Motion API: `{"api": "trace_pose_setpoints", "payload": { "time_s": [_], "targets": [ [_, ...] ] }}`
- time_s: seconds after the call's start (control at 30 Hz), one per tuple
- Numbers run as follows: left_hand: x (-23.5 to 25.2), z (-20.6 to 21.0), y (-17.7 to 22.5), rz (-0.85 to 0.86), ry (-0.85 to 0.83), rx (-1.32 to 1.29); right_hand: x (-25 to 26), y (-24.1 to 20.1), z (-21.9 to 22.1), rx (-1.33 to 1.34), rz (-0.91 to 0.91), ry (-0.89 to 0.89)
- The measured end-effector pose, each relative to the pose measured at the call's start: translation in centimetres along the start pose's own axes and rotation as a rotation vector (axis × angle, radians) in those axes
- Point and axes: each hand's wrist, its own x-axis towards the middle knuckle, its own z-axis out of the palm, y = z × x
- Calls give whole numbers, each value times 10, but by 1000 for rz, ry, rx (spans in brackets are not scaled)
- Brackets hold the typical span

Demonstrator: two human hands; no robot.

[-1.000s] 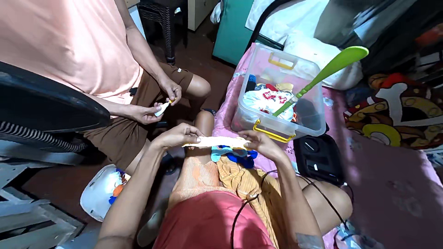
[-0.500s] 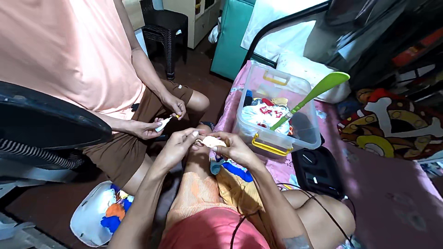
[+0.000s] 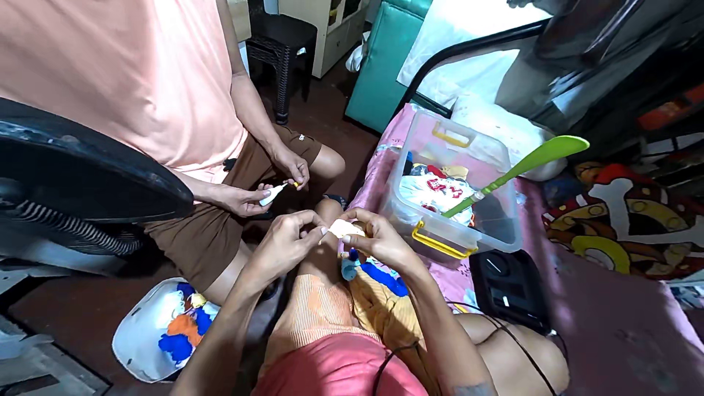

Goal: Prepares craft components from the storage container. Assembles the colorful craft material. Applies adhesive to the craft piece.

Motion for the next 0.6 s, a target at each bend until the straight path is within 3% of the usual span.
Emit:
{"api": "trace_pose_setpoints", "payload": {
  "time_s": [0.43, 0.6],
  "targets": [
    [-5, 0, -8, 165, -2, 217, 24, -11, 15, -367, -24, 1],
    [-9, 5, -18, 220, 101, 274, 29, -13, 18, -337, 7, -31]
  ]
}}
